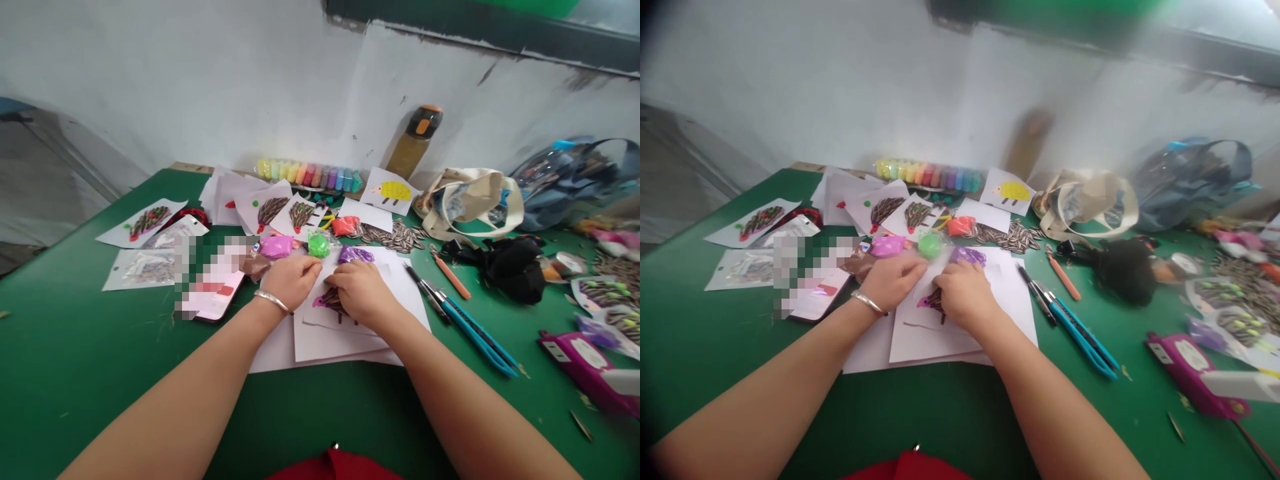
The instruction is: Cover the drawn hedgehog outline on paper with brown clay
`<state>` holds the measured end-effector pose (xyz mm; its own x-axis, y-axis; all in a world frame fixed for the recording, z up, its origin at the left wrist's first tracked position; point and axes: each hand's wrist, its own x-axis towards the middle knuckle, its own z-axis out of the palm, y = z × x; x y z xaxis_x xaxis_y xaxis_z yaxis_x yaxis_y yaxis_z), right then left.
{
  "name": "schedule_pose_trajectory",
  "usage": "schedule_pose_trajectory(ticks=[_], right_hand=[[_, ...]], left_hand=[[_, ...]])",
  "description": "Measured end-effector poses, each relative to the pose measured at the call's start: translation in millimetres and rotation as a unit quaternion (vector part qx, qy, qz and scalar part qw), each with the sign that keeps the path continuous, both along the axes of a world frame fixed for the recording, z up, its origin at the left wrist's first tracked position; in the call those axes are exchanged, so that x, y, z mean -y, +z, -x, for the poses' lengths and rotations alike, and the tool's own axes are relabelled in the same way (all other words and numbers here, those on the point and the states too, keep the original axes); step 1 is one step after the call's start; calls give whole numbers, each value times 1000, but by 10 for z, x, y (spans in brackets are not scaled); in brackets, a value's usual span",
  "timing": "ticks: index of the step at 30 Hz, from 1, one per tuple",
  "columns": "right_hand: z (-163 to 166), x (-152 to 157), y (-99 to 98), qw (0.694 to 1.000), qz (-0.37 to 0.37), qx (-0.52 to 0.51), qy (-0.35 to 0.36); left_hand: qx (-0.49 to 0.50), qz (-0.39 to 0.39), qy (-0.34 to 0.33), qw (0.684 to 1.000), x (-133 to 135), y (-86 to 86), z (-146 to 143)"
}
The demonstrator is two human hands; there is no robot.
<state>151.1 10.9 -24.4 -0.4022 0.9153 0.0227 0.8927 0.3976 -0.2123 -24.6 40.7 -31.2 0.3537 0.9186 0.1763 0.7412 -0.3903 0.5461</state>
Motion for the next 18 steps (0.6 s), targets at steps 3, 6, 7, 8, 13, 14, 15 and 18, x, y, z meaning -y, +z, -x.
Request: schedule_pose_trajectory(ticks=[3,6,7,8,13,14,15,18], right_hand=[[-47,-3,17,1000,-4,-21,-1],[-70,-3,0,999,-19,-39,10],[-68,-4,-12,999,-21,-37,15],[-65,-7,-23,999,-21,-33,21],[-210,-46,27,992,-58,-110,-6],[-284,-50,61,988,-67,-135,-31],[-367,-49,95,984,-70,-151,-66],[-600,-13,152,979,-27,-130,-154]], left_hand=[[-4,8,0,1000,-1,-2,-3],[-8,9,3,1000,4,-4,-8],[-10,9,4,1000,6,-5,-9],[-11,9,4,1000,7,-7,-10],[-11,7,7,1000,-6,-16,-2],[-9,6,8,1000,-11,-16,0],[-6,5,9,1000,-15,-17,2],[4,1,14,1000,-23,-15,4]])
